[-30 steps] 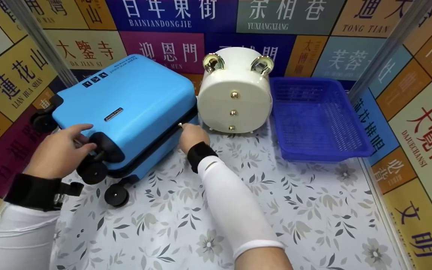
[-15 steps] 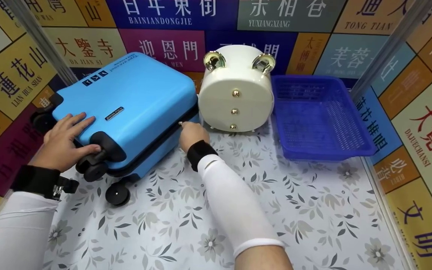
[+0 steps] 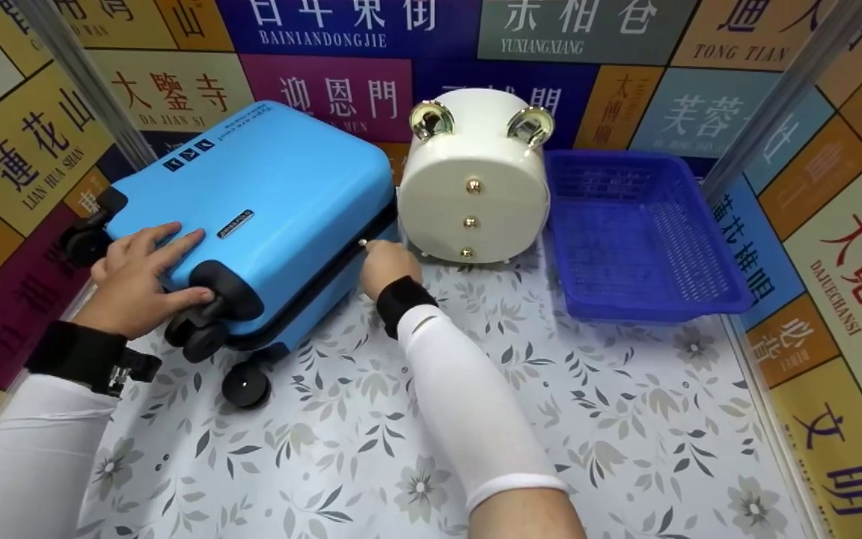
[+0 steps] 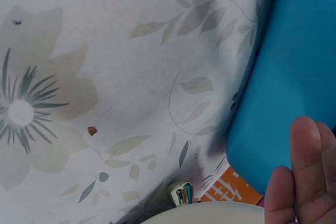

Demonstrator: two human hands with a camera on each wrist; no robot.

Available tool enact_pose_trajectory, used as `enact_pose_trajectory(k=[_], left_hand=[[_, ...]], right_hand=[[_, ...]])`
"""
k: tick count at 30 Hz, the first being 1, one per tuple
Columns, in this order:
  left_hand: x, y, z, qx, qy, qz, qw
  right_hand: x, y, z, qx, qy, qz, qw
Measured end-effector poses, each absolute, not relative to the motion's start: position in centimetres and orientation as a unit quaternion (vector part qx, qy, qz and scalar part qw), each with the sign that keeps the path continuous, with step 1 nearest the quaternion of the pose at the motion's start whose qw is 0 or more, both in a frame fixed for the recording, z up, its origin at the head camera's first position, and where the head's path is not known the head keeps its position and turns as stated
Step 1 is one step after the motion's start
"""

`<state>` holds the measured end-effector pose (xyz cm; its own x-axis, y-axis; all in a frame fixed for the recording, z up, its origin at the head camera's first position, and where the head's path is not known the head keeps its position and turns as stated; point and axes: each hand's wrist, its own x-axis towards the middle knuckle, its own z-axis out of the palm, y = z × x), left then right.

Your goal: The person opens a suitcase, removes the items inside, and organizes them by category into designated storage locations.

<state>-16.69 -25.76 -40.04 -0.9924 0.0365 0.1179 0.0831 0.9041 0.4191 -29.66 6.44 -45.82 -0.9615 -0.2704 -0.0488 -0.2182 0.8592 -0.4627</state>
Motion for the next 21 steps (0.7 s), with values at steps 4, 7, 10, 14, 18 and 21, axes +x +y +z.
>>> enact_pose_trajectory(k=[4,7,10,14,18,21], left_hand=[[-16.8,-26.0,-40.5,-0.031,-0.974,-0.213,0.075],[-16.8,-25.9,-40.9,-0.023,-0.974,-0.210,0.087],[-16.8,-25.5,-41.2,-0.013,-0.972,-0.213,0.095],[-16.6,-24.5,-41.5,-0.001,-0.971,-0.213,0.114],[-16.3,-23.0,-41.6,0.017,-0.970,-0.200,0.134],[-15.9,-21.8,-41.5,0.033,-0.973,-0.183,0.136]], right_hand=[[-29.2,6.3,-45.6,-0.119,0.963,-0.235,0.055],[-28.9,6.2,-45.6,-0.114,0.962,-0.239,0.059],[-28.6,6.1,-45.6,-0.125,0.961,-0.239,0.065],[-28.3,5.9,-45.8,-0.148,0.959,-0.232,0.060],[-28.1,5.8,-45.8,-0.159,0.960,-0.228,0.047],[-28.1,5.9,-45.8,-0.155,0.961,-0.224,0.046]])
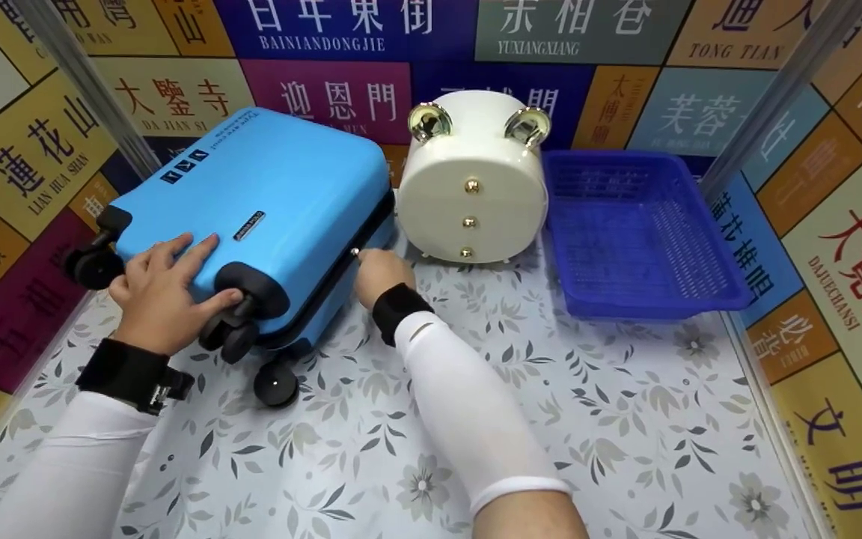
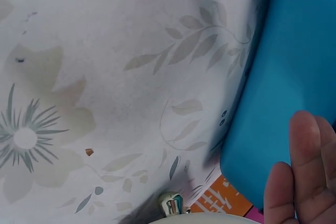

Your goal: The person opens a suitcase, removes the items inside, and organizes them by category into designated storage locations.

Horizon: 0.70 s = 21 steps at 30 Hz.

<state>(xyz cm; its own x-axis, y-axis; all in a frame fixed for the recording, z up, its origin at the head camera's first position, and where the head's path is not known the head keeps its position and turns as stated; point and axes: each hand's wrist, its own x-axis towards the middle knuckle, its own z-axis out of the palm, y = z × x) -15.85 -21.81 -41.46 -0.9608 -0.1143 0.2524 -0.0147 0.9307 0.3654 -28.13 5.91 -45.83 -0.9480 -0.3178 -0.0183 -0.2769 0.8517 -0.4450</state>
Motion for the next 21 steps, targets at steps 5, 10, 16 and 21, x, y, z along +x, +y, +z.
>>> enact_pose_trajectory(k=[5,10,16,21], left_hand=[[-15.8,-21.9,-40.8,0.011,-0.978,-0.169,0.118],[-16.6,-23.9,-40.8,-0.052,-0.979,-0.171,0.099],[-17.3,-23.5,-43.0,-0.044,-0.965,-0.160,0.202],[-17.6,-22.7,-43.6,-0.019,-0.956,-0.161,0.243]], right_hand=[[-28.4,6.2,-46.0,-0.146,0.962,-0.224,0.051],[-28.5,6.2,-46.3,-0.144,0.962,-0.227,0.055],[-28.5,6.2,-46.4,-0.131,0.961,-0.238,0.058],[-28.4,6.3,-46.4,-0.128,0.957,-0.252,0.061]])
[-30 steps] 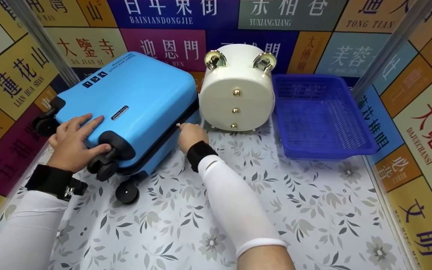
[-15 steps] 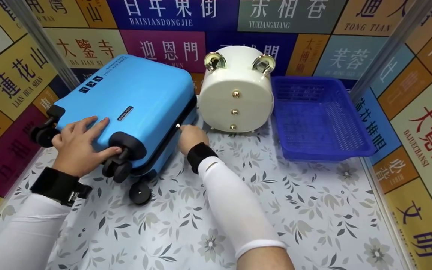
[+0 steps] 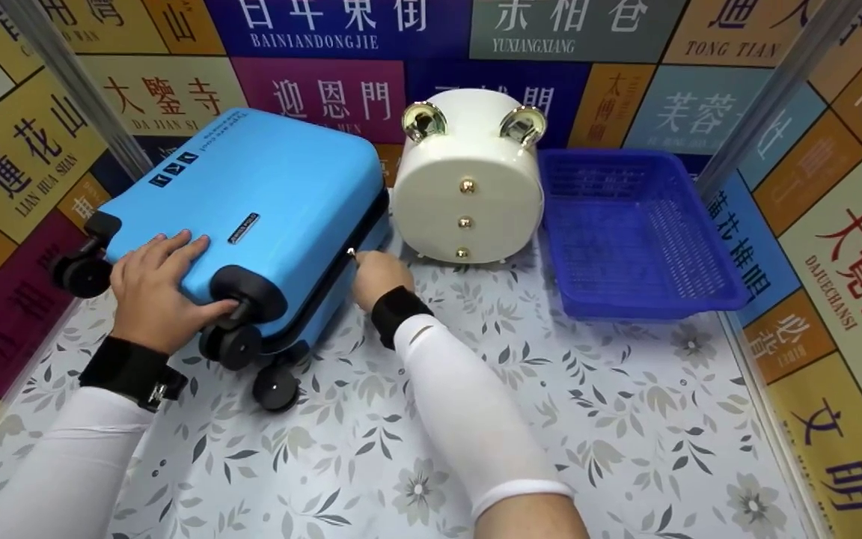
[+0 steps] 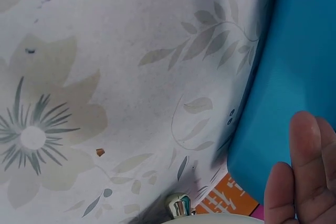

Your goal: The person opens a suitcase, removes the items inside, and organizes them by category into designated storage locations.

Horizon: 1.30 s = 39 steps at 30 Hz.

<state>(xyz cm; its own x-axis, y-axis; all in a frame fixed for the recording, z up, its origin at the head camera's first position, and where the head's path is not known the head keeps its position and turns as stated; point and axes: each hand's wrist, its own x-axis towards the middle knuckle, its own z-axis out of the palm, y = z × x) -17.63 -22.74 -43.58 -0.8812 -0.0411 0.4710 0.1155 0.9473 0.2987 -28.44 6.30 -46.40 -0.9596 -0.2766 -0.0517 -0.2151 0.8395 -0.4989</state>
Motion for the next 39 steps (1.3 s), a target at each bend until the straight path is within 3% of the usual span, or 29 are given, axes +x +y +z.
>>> enact_pose_trajectory(k=[14,19,25,33,39], left_hand=[[-18.1,-19.8,-43.5,0.041,-0.961,-0.119,0.245],[-18.2,-19.4,-42.1,0.037,-0.973,-0.124,0.192],[-18.4,-23.8,-40.4,-0.015,-0.983,-0.149,0.103],[-18.6,-25.9,-42.2,-0.011,-0.975,-0.152,0.162],[-18.3,-25.2,-42.4,0.010,-0.972,-0.167,0.167]], right_hand=[[-27.7,5.8,-46.4,-0.140,0.951,-0.264,0.076],[-27.8,5.9,-46.2,-0.149,0.955,-0.250,0.065],[-27.7,6.1,-46.2,-0.157,0.953,-0.251,0.066],[-27.6,6.1,-46.5,-0.159,0.951,-0.258,0.068],[-27.5,6.1,-46.8,-0.155,0.948,-0.270,0.066]])
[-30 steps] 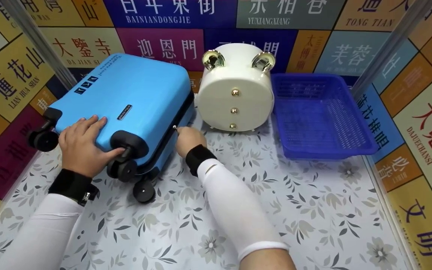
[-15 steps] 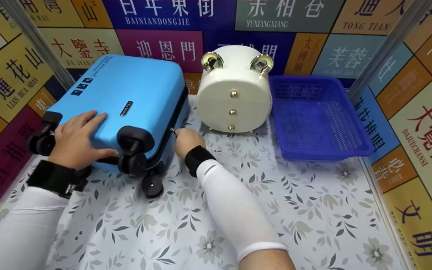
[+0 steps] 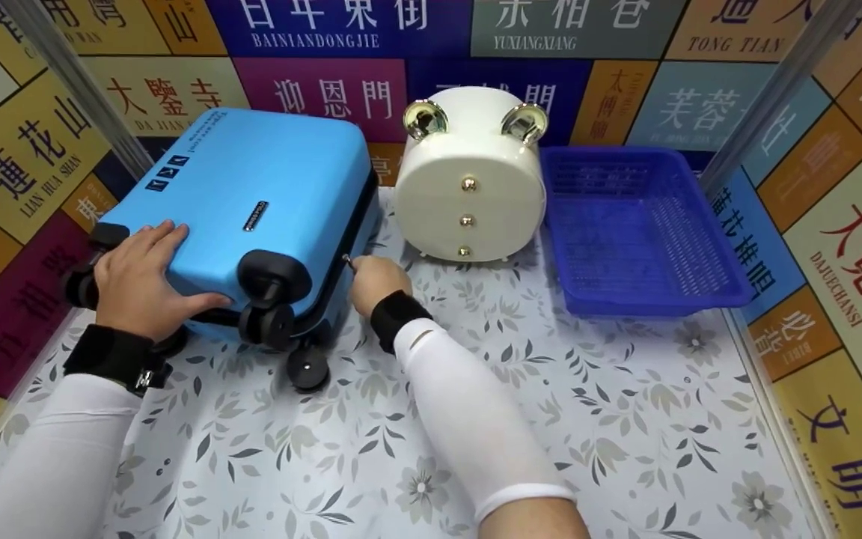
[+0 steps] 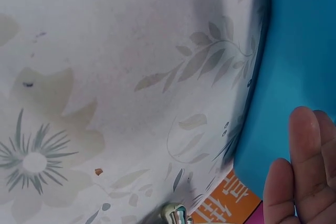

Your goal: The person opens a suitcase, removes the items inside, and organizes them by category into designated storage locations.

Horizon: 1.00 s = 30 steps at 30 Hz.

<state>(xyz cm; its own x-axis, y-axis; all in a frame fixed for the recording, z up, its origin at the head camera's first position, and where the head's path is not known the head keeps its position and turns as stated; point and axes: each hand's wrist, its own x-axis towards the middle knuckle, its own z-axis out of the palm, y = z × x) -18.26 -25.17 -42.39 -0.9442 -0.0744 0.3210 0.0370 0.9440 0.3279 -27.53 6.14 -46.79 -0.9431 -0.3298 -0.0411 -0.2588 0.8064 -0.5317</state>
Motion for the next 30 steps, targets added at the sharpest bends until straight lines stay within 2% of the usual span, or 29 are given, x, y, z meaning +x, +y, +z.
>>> enact_pose_trajectory(k=[10,15,21,30], left_hand=[[-18.1,-21.6,-42.8,0.049,-0.965,-0.158,0.203],[-17.8,-21.1,-41.3,0.056,-0.977,-0.142,0.148],[-18.1,-24.1,-39.2,0.055,-0.989,-0.120,0.068],[-18.4,-26.3,-39.6,0.055,-0.987,-0.136,0.062]], right_hand=[[-27.3,6.9,-46.8,-0.163,0.953,-0.252,0.039],[-27.4,7.2,-46.8,-0.156,0.954,-0.251,0.055],[-27.3,7.3,-46.8,-0.166,0.955,-0.242,0.048],[-27.2,7.6,-46.6,-0.173,0.955,-0.239,0.023]])
